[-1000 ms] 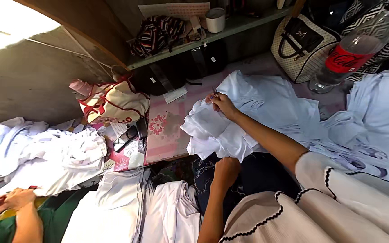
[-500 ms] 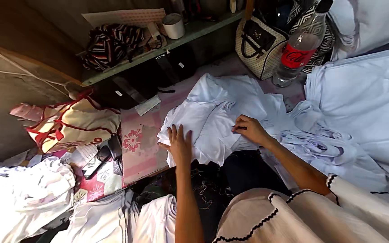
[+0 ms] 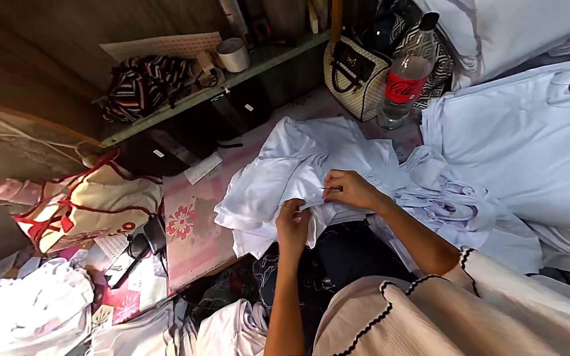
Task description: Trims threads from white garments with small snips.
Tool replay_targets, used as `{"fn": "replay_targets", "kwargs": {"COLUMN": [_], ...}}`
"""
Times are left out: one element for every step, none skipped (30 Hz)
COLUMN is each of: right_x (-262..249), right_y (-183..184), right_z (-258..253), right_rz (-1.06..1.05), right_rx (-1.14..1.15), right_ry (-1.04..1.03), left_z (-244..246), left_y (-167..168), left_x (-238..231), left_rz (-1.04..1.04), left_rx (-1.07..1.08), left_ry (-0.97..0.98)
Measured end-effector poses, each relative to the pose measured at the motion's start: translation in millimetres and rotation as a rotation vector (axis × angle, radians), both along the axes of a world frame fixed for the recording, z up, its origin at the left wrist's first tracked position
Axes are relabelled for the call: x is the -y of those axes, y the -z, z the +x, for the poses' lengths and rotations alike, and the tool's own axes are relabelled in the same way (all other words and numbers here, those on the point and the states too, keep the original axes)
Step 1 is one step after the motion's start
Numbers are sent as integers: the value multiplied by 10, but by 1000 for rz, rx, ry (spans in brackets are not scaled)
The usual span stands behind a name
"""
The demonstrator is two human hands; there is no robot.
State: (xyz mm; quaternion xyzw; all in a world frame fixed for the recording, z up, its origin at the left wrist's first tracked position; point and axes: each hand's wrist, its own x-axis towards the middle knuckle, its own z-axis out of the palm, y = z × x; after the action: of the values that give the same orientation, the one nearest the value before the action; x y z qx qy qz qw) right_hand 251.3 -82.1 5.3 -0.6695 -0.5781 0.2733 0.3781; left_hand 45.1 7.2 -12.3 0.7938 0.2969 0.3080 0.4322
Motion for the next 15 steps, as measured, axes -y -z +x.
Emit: {"fn": "replay_targets", "kwargs": {"right_x": [-29,-64,-101,-141,-180,-214,-247,-284,-314,-328,-322,-300,-270,-239,-208], "right_y": [-96,-150,-161,-148,-135,-130,-118,-76,-17,29,41,27,6,-18,-34], "right_z": [-35,-81,-149,-233,-318,-401,-468,-512,-529,-513,-484,-462,-462,-479,-503], "right_rz": [16,62,131,207,259,280,286,317,376,426,459,470,467,459,457], "right_rx": [-3,-10,-26,-34,-21,12,57,96,115,118,108,80,32,-15,-15], "right_ry": [2,8,13,19,27,41,65,115,182,243,285,293,269,225,177], "left_z": [-50,-98,-134,-148,-134,-98,-50,-3,24,24,5,-19,-35,-27,-1], "left_y": [-100,-204,-285,-334,-361,-365,-359,-356,-362,-379,-402,-426,-439,-439,-420], "left_x": [-76,-152,-219,-273,-302,-302,-281,-259,-253,-271,-304,-327,-330,-316,-304], "left_rz": [-86,-150,-160,-121,-54,29,114,202,273,312,319,306,288,262,222], "left_rx": [55,101,135,148,136,118,104,96,89,87,87,75,42,-6,-67], "left_ry": [-16,-43,-71,-82,-73,-60,-56,-72,-106,-145,-177,-197,-200,-190,-177]}}
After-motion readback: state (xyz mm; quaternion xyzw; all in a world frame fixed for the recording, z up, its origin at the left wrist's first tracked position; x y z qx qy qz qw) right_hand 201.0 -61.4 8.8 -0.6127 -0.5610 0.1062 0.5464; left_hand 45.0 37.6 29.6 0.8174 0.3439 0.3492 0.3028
